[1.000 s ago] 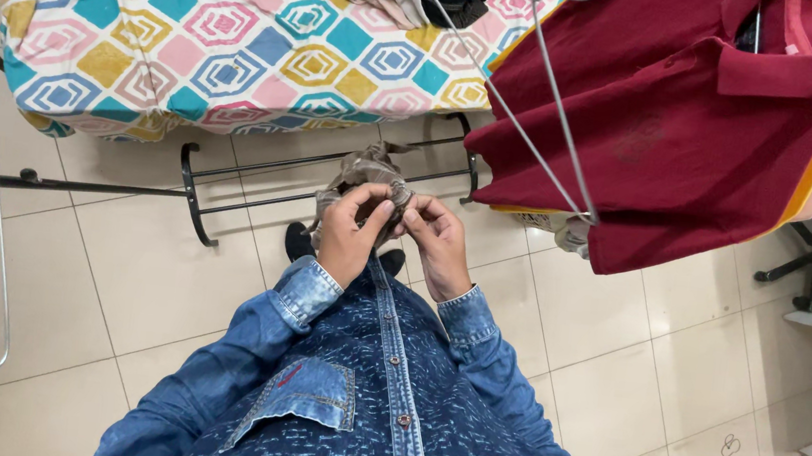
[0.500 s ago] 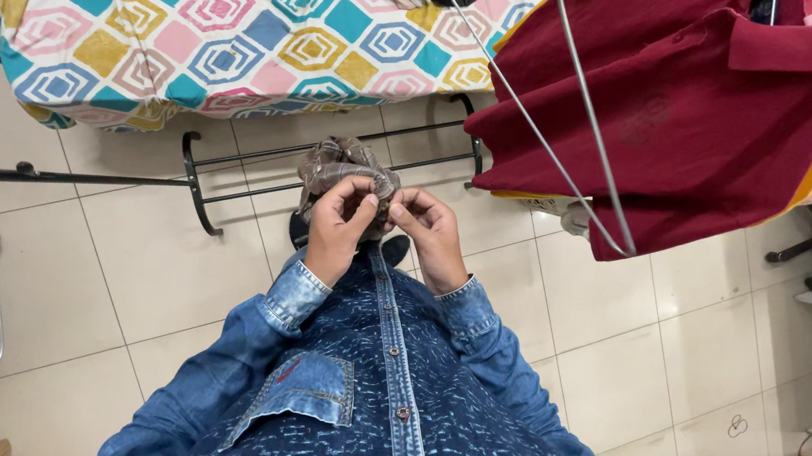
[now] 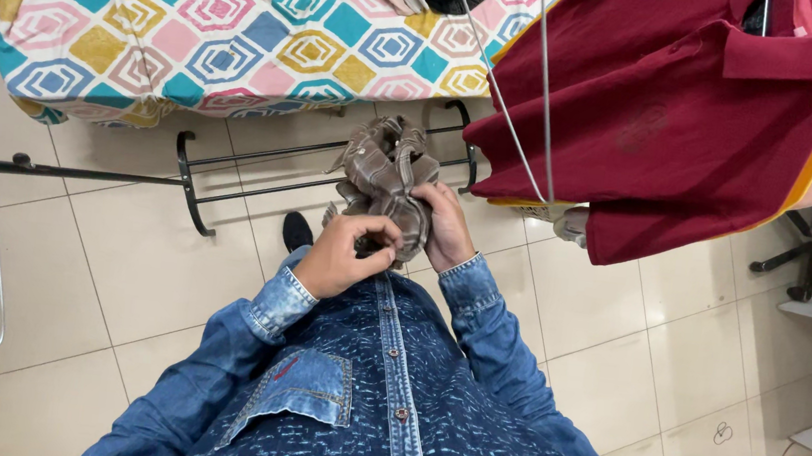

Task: The person takes a plaid shirt from a laundry basket, unfolds it, and places it on a metal hanger. They then hang the shirt on a drying rack and adjust the collar and sleeves. The person repeats the process with a second garment.

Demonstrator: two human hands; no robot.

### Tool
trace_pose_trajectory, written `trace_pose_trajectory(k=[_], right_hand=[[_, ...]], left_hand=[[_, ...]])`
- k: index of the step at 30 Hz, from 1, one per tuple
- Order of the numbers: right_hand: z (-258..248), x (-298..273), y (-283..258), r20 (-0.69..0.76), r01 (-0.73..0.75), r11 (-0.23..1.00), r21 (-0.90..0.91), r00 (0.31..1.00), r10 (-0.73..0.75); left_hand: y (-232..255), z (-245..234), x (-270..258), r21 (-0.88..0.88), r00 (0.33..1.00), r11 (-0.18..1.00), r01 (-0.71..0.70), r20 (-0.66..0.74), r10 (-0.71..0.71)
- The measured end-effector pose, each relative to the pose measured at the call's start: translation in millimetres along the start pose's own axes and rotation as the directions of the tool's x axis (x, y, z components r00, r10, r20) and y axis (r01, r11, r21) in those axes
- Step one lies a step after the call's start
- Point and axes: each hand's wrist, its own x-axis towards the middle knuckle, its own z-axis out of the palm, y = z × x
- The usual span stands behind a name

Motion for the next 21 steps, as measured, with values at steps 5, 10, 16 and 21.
trace_pose_trajectory(k=[5, 10, 16, 21], right_hand=[[-3.0, -16.7, 2.9, 0.062, 0.023, 0.98, 0.199, 0.997, -0.037], [-4.4, -33.8, -0.2, 0.042, 0.015, 0.976, 0.217, 0.999, -0.024], [-29.6, -41.3, 14.0, 0.094, 0.075, 0.979, 0.192, 0.991, -0.095], [-41.2, -56.2, 17.0, 0.05, 0.12, 0.981, 0.152, 0.99, -0.129]], left_hand=[[2.3, -9.9, 7.4, 0.178, 0.985, 0.971, 0.161, -0.09, -0.147], [-10.4, -31.0, 35.1, 0.279, 0.88, 0.936, 0.215, -0.47, -0.062], [-89.8, -52.1, 99.3, 0.648, 0.942, 0.715, 0.263, -0.334, -0.044], [-146.3, -67.9, 124.9, 0.64, 0.837, 0.581, 0.503, -0.195, -0.511]])
